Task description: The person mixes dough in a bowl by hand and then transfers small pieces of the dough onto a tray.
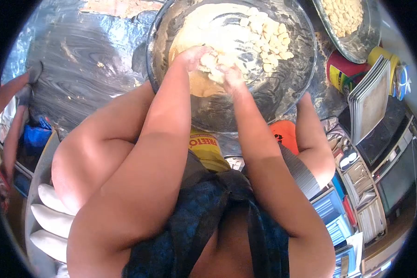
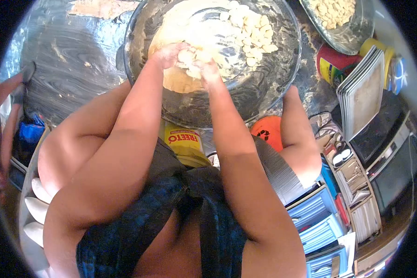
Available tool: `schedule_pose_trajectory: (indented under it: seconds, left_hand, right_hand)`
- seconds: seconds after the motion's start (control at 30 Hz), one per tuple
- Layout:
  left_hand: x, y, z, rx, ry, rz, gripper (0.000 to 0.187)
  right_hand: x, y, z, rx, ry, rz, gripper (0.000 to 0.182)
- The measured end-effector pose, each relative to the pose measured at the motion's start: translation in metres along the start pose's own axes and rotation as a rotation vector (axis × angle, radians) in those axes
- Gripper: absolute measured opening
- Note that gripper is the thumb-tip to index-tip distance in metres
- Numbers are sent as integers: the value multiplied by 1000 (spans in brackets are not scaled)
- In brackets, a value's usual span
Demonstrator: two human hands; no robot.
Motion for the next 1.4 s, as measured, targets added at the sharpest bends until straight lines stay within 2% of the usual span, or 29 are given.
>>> schedule_pose_trajectory:
  seconds: [0.07,0.13,0.17,0.23,0.27,0.33,0.37,0.43,0.47,0.53,0.6,0.7,0.73,0.8,0.83,0.87,0.9,0.97,1.0,1.07,1.1,1.17,1.2,1.27,1.3,1.33,1.4]
  left_hand:
    - [-15,11,22,-90,-65,32,24]
    - [-1,2,15,-142,-61,64,26]
    - [7,-4,11,-188,-59,92,28]
    - [-14,15,16,-313,-70,126,29]
    - [-24,24,20,-438,-83,163,30]
    - [-11,18,4,-466,-97,235,30]
    - [-4,15,-6,-493,-108,309,30]
    - [0,10,-15,-523,-114,321,30]
    - [-2,12,-16,-555,-121,334,30]
    - [-8,21,-11,-599,-154,349,30]
    - [-18,32,-3,-645,-185,366,30]
    - [-25,45,-2,-708,-121,417,28]
    - [-28,48,-3,-740,-140,444,29]
    - [-29,48,-7,-769,-162,466,30]
    - [-29,50,-11,-771,-253,464,28]
    - [-29,52,-13,-772,-344,459,26]
    - [-28,53,-16,-766,-345,460,26]
    - [-28,59,-19,-775,-416,552,28]
    - [-35,67,-14,-777,-418,557,28]
    - [-47,78,-11,-706,-210,569,35]
    - [-48,82,-11,-767,-178,554,38]
    - [-56,88,-3,-754,-207,612,39]
    - [-60,93,-1,-735,-231,679,40]
    - [-51,87,-6,-771,-198,647,41]
    - [-44,81,-8,-805,-167,605,42]
    - [-41,78,-9,-805,-170,607,42]
    - [-32,67,-10,-752,-56,520,41]
  right_hand:
    - [8,-8,7,-12,-81,-74,48]
    - [4,-39,31,-706,14,-462,42]
    - [4,-47,39,-706,13,-459,42]
    - [7,-57,43,-906,117,-375,42]
    - [6,-55,45,-905,120,-372,42]
    - [4,-49,61,-609,-231,-502,38]
    - [2,-49,59,-607,-231,-500,38]
    - [0,-50,35,-90,-112,-495,37]
    - [19,-31,-5,-106,76,-461,38]
    - [38,6,-54,-124,263,-426,38]
    - [30,49,-59,-409,374,-188,43]
    - [19,118,-42,-820,514,193,62]
    - [45,134,-20,-1181,221,113,64]
    - [65,139,16,-1513,-95,24,66]
    - [67,128,31,-1164,-61,48,64]
    - [65,114,42,-987,-46,57,63]
    - [56,94,60,-810,-30,65,62]
    - [30,42,78,-576,-179,-145,61]
    - [34,29,69,-581,-181,-148,61]
    - [44,2,53,-352,-237,-110,61]
    - [54,-4,40,-357,-232,-109,61]
    - [72,-6,5,-763,-10,-41,49]
    - [67,-18,5,-767,-13,-46,49]
    - [42,-58,21,-366,72,-277,43]
    - [32,-68,31,-438,103,-206,38]
    - [31,-72,34,-440,104,-209,38]
    - [29,-75,40,-629,44,-177,36]
Point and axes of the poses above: each hand's wrist, its own x-axis towards the middle knuckle, its own z-axis out of the palm, y = z × x, the point moved 4 cm from there along x, towards the middle knuckle, and after that the axes turned 8 degrees about x, right-handed, at the moved point
